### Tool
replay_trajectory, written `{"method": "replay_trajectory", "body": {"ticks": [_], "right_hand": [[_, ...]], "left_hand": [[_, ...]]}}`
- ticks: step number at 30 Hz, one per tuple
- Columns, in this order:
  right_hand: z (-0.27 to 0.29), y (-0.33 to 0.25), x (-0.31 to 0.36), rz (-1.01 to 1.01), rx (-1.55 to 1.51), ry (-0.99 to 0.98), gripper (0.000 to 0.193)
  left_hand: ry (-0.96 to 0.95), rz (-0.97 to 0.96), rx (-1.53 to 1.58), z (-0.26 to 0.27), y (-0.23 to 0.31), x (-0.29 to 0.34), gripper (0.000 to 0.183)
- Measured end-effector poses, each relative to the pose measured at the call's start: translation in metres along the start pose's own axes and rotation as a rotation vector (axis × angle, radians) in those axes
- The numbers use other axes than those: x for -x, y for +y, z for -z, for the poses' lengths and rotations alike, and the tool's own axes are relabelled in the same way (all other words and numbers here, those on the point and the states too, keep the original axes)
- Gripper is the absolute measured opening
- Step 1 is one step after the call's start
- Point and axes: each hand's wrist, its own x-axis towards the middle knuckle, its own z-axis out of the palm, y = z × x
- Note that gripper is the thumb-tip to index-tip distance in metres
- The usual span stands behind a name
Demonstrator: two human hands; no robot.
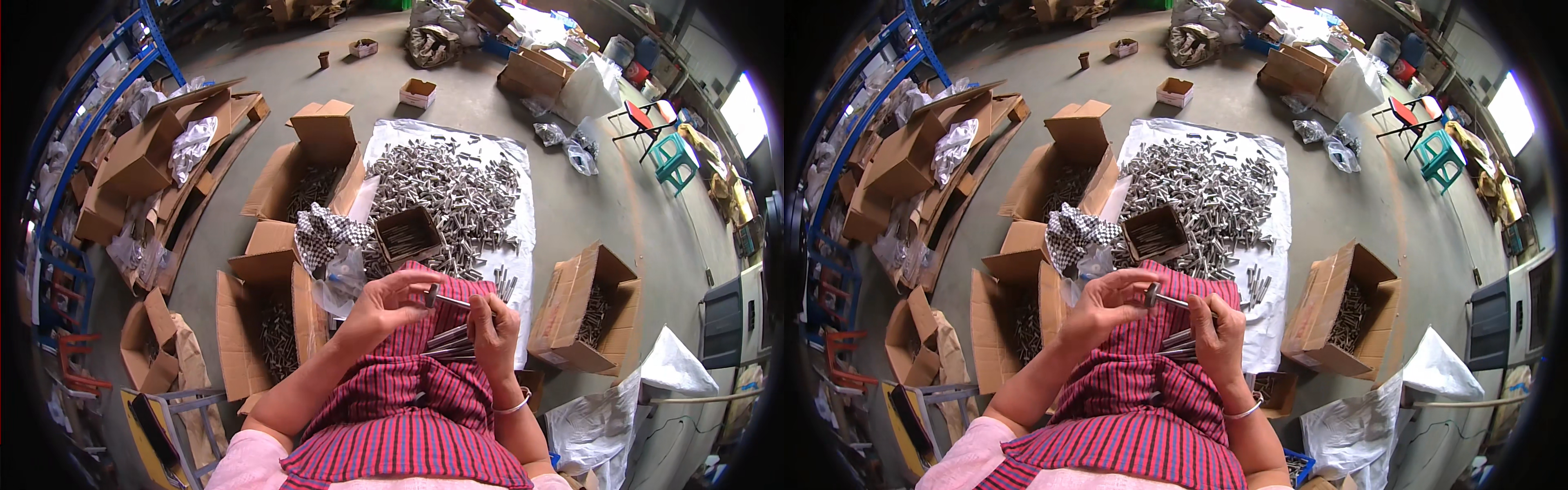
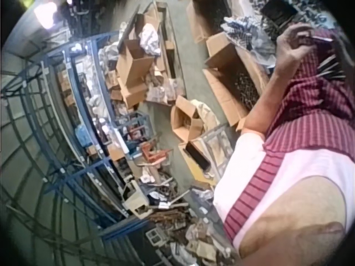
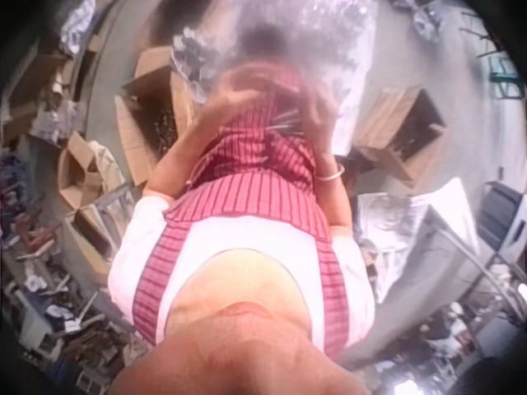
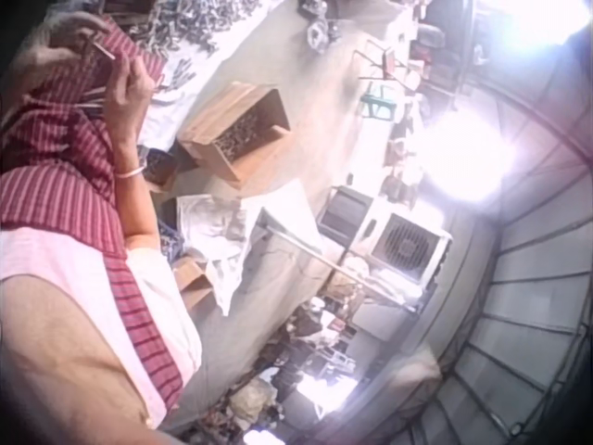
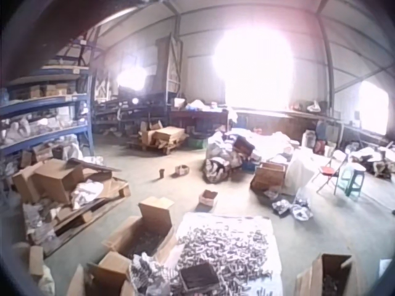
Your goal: The person assembles small metal rods and metal plates by hand.
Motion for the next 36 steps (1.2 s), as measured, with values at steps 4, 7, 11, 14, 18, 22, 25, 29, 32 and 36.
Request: {"method": "replay_trajectory", "body": {"ticks": [4,7,11,14,18,22,25,29,32,36], "right_hand": [[0.001,0.001,-0.003,0.002,-0.015,0.008,0.041],[0.002,0.004,-0.003,0.045,0.071,0.009,0.040],[0.006,0.006,-0.008,0.023,0.008,0.010,0.038],[0.006,0.012,-0.009,0.055,0.070,-0.001,0.038],[0.008,0.008,-0.012,0.054,0.043,0.018,0.034],[0.012,0.011,-0.013,0.080,0.104,0.005,0.034],[0.015,0.010,-0.015,-0.001,0.013,0.025,0.033],[0.015,0.016,-0.016,0.099,0.112,0.000,0.032],[0.017,0.020,-0.017,0.083,0.102,-0.003,0.032],[0.017,0.016,-0.018,0.086,0.111,-0.033,0.033]], "left_hand": [[0.034,-0.092,0.064,0.002,-0.003,-0.004,0.047],[-0.011,-0.128,0.088,-0.004,-0.008,-0.008,0.054],[0.006,-0.021,0.239,0.000,-0.003,-0.010,0.049],[0.006,0.139,0.092,0.006,0.000,-0.011,0.058],[0.094,-0.151,0.203,-0.013,0.004,-0.014,0.050],[-0.083,-0.040,-0.011,0.002,-0.002,-0.020,0.059],[0.033,-0.136,0.144,-0.014,-0.001,-0.023,0.055],[-0.002,0.031,0.115,0.001,-0.013,-0.025,0.051],[0.071,-0.230,0.087,-0.014,-0.011,-0.027,0.048],[0.021,0.252,0.189,0.002,-0.011,-0.031,0.052]]}}
